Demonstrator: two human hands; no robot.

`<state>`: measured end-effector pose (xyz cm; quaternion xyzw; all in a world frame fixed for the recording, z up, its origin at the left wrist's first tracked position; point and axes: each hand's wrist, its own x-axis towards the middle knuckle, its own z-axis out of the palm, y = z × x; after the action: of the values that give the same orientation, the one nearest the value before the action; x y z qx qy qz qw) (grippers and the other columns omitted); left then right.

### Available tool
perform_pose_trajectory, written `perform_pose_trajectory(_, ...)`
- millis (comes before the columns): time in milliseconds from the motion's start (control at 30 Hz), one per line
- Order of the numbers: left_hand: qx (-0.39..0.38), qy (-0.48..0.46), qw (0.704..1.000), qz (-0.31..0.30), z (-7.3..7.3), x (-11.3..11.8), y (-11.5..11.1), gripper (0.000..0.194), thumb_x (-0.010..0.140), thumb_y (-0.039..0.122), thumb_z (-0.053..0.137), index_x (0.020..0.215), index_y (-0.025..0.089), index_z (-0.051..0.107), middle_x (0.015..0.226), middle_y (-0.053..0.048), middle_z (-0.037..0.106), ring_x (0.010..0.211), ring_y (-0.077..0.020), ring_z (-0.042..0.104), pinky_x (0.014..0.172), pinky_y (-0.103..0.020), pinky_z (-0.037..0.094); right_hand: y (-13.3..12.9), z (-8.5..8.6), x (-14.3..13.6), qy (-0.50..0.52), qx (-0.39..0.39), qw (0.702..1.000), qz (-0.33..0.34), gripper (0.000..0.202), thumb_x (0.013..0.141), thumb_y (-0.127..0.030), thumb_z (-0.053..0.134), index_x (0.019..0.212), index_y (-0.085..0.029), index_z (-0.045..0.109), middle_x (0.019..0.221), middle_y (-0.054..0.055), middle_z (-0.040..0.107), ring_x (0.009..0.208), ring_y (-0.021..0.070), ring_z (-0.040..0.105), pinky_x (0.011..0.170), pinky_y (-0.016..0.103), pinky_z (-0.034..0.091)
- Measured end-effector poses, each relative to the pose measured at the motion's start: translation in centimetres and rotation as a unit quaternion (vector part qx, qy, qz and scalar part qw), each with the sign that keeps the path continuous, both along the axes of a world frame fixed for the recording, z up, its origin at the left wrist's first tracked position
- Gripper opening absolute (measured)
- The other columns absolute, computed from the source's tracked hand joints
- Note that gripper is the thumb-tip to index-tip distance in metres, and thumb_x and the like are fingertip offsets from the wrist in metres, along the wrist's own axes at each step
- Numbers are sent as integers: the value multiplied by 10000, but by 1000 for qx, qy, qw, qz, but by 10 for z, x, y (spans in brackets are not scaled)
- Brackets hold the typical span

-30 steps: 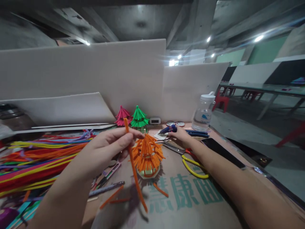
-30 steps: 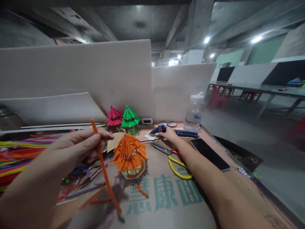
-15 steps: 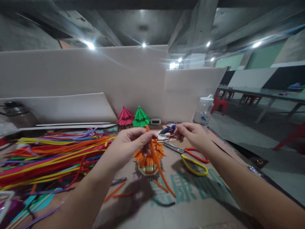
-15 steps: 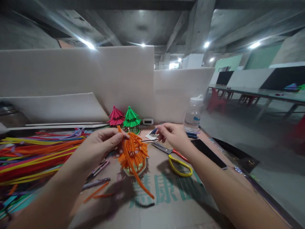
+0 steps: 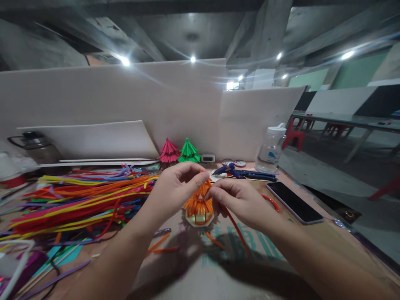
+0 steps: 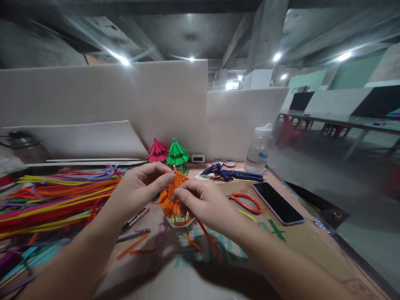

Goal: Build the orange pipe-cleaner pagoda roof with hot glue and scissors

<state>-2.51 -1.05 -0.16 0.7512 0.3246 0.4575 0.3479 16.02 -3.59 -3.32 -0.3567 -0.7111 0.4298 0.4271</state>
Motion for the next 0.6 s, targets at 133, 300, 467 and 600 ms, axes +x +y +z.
perform_pose_trajectory(133, 36, 2, 996, 84, 3, -8, 8, 222, 852, 381, 677, 788, 185, 595, 706, 35, 578, 639, -96, 527, 590, -193, 425, 2, 0, 10, 20, -10, 999, -24, 164, 942, -324, 555, 886, -185, 620, 608, -16, 631, 508, 104, 577, 487, 214, 468)
perform_pose_trajectory(300, 79, 23, 988, 133, 3, -19, 28, 304, 908, 363, 551, 669, 177, 585, 667, 11, 571, 665, -121, 541, 643, -219, 436, 8, 3, 18, 147, -114, 983, 6, 261, 883, -387, 666, 833, -218, 474, 536, -32, 667, 389, 93, 554, 414, 186, 440)
perform_pose_trajectory(467, 28, 52, 990, 124, -5, -19, 37, 223, 821, 401, 682, 801, 179, 686, 766, -5, 681, 733, -150, 607, 696, -241, 456, 11, -5, 7, 235, -175, 954, 69, 347, 856, -479, 690, 781, -197, 503, 532, -22, 677, 371, 71, 543, 418, 171, 432)
perform_pose_trajectory(600, 13, 55, 988, 141, -8, -17, 37, 219, 743, 367, 760, 731, 178, 651, 738, 3, 670, 712, -147, 607, 704, -249, 458, 17, -16, 0, 195, -137, 971, 11, 413, 769, -508, 774, 744, -173, 532, 558, -6, 686, 464, 77, 595, 500, 184, 468)
